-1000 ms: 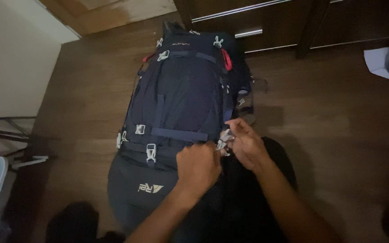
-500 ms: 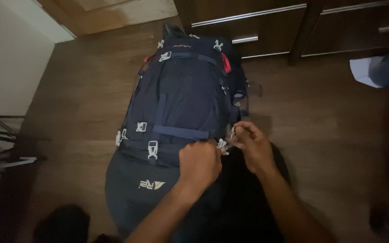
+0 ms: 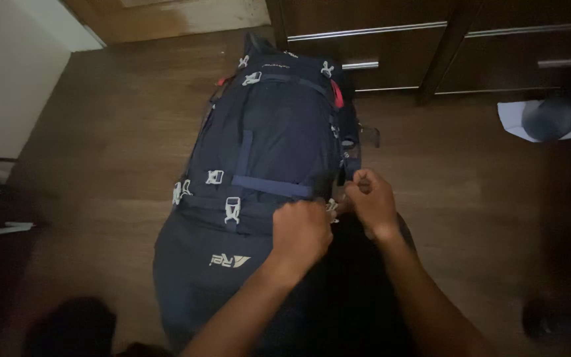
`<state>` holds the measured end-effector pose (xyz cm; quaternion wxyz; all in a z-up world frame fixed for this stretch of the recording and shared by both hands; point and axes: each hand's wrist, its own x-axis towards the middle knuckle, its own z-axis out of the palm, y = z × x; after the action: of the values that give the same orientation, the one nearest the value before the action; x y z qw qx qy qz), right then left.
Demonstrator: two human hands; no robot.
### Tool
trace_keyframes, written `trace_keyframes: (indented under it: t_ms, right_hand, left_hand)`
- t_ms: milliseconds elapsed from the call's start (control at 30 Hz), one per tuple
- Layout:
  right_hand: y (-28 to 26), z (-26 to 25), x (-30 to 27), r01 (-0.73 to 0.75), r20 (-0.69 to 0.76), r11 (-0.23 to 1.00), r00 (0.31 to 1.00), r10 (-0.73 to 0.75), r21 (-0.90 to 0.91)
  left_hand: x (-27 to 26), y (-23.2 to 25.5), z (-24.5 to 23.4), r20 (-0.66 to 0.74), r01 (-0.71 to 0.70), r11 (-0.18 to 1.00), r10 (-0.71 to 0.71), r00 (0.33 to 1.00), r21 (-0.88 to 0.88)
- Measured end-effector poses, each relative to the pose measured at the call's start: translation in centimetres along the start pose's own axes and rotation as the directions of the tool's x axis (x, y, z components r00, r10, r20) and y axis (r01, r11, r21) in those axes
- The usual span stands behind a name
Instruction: The person packs a backpack by securing various straps and buckles on the exterior, placing folded clothes into the main compartment, and organizing toiletries inside a smaller zippered pouch which is then placed in the bag.
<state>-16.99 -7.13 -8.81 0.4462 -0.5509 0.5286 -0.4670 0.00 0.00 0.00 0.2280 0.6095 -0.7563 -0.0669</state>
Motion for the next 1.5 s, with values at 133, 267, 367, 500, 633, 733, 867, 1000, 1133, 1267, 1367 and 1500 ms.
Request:
trace_keyframes:
  t_ms: [133,267,367,500,633,733,867,1000,1133,1267,1367,1500]
  right_hand:
    - [-2.8,0.8,-1.2,0.006,-0.041,1.000,0.999,-0.005,0.017]
    - [-2.1,0.8,-1.6,0.007,-0.099,0.991,0.995,0.007,0.135]
    - [-0.5,0.4,-2.0,0.074,-0.119,0.993,0.991,-0.062,0.094]
    - [-0.4,0.1,-2.8,0.105,-0.164,0.992,0.980,-0.114,-0.066]
    - [-2.0,0.0,-3.3,0.049,-0.199,0.999,0.979,-0.044,0.018]
    - [-4.0,-0.2,-3.1,0.067,-0.188,0.990,0.978,-0.090,-0.124]
    - [-4.2,0.1,-3.1,0.132,-0.039,0.986,0.990,-0.136,-0.099]
    - [-3.6,-0.1,-2.9,0.116,0.044,0.989,0.993,-0.112,-0.088]
    - [-4.6,-0.1,-2.9,0.101,0.023,0.993,0.995,-0.100,-0.063]
    - [-4.3,-0.5,-2.7,0.093,0.019,0.994,0.996,-0.092,-0.060]
    - [-3.4,-0.6,-2.5,0.163,0.051,0.984,0.986,-0.160,-0.067]
    - [-4.6,-1.0,-2.1,0.110,0.113,0.981,0.989,-0.093,-0.162]
  left_hand:
    - [-0.2,-0.3,0.1,-0.034,-0.037,0.999,0.037,0.999,-0.025]
    - [0.0,-0.1,-0.2,0.008,-0.014,0.999,0.014,1.000,-0.037]
    - [-0.2,-0.4,0.2,0.028,-0.015,0.999,0.016,0.999,-0.033]
    - [0.0,-0.4,0.4,0.086,-0.026,1.000,0.025,0.996,0.009]
    - [-0.1,-0.5,0.3,0.073,-0.024,0.999,0.021,0.997,0.043]
    - [0.0,-0.6,0.6,0.120,-0.032,0.999,0.028,0.992,0.032]
    - [0.0,-0.6,0.3,0.155,-0.045,0.997,0.034,0.987,0.069]
    - [-0.1,-0.5,0.0,0.214,0.017,0.999,-0.027,0.976,0.047]
    - [-0.1,-0.7,0.1,0.164,-0.039,0.998,0.031,0.986,0.051]
    - [0.3,0.0,-1.1,0.200,-0.012,1.000,0.010,0.980,0.008]
    - [0.3,0.2,-1.4,0.243,0.029,1.000,-0.030,0.970,0.008]
    - [0.0,0.1,-1.2,0.211,0.035,0.999,-0.033,0.977,-0.005]
